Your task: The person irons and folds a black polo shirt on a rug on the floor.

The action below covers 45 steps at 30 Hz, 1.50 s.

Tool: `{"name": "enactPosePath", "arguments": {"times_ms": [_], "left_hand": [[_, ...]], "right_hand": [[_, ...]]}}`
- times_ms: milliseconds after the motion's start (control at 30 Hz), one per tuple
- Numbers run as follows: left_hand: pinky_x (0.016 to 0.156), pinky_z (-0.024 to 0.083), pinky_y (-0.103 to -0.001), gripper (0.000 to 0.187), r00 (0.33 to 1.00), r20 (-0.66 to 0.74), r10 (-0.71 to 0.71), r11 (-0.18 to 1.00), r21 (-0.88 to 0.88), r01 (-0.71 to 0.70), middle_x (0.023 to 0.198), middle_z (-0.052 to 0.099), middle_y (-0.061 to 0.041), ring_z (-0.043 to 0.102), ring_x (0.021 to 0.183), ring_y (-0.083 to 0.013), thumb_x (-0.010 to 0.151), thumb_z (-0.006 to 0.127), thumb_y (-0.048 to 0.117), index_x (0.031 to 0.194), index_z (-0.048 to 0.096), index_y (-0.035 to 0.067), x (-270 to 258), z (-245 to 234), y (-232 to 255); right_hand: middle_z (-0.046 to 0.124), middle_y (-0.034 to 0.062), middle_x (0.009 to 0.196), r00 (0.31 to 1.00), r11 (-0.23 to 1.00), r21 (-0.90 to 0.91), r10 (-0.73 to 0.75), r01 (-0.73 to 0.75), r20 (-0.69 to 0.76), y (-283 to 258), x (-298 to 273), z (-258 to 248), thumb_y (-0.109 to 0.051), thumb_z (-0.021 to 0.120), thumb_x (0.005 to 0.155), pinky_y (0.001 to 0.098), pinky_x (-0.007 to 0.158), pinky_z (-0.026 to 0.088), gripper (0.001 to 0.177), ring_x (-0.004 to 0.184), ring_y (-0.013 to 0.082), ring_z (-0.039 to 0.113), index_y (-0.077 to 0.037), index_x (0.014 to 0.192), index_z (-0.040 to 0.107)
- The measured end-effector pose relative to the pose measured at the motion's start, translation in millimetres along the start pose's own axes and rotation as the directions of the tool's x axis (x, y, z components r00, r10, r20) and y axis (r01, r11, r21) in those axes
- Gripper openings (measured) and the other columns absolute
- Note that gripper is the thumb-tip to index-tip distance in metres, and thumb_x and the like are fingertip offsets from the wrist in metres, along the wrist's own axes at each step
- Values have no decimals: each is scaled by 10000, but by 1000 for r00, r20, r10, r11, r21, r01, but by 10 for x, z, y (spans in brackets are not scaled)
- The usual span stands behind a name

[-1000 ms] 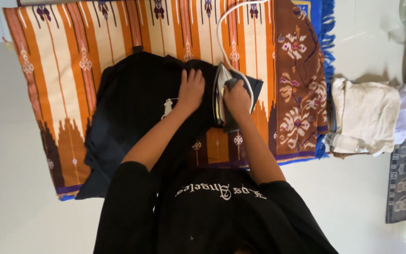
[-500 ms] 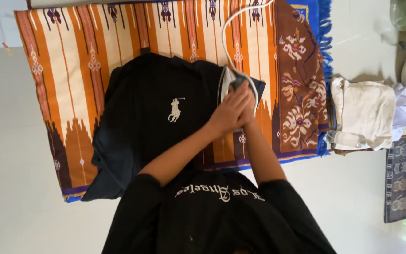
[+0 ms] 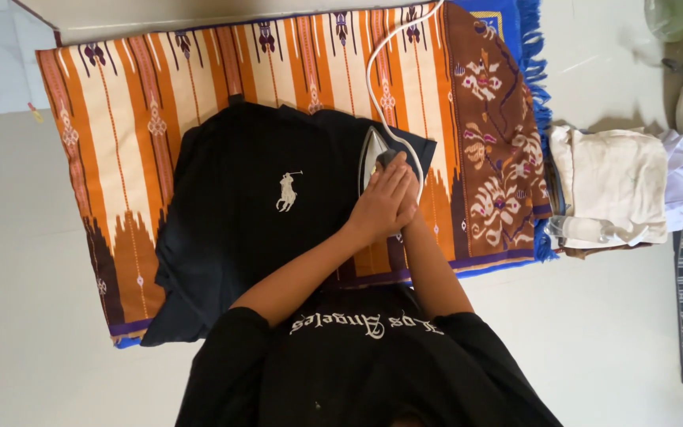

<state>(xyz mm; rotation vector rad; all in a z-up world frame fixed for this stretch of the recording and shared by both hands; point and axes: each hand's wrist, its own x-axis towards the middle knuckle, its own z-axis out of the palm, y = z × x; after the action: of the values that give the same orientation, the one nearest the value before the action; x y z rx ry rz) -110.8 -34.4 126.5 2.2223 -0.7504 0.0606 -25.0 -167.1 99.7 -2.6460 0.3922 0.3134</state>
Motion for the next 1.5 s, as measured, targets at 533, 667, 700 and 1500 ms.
{"name": "enactPosePath", "arguments": {"times_ms": [533,667,700,1500], "left_hand": [[1206,345,-499,695,995,4,-100,973,-208,99,1552,451,-282,435,1467,-428,1031,583,382,1518,403,-81,152,203,287],[1176,349,-499,888,980,40,-197,940,-278,200,1570,361,-325,409,1384,-504,925,689,393,1528,291,-123,34,587,762],[1173,348,-505,944,978,6,-210,941,-271,204,1582,295,-355,386,1391,-528,898,716,376,1531,241,-138,-22,738,823],[1236,251,-475,963,975,146,-169,909,-358,212,1638,203,-328,227,1525,-471,726,713,62,1559,246,-57,329,839,1005]], "right_hand": [[725,294,943,989,980,-141,-132,140,66,594,53,-460,-501,711,916,553,803,547,594,926,483,704,31,1120,543],[713,313,899,993,983,-156,-82,94,79,969,-100,-311,-554,716,914,551,779,554,698,877,492,706,72,1146,510],[711,314,905,996,987,-141,-62,71,64,1017,-128,-280,-545,712,915,552,765,556,673,872,495,703,59,1143,519],[716,295,948,989,988,-144,-43,63,139,1445,58,-266,-511,662,950,563,773,552,609,896,492,703,9,1210,480]]}}
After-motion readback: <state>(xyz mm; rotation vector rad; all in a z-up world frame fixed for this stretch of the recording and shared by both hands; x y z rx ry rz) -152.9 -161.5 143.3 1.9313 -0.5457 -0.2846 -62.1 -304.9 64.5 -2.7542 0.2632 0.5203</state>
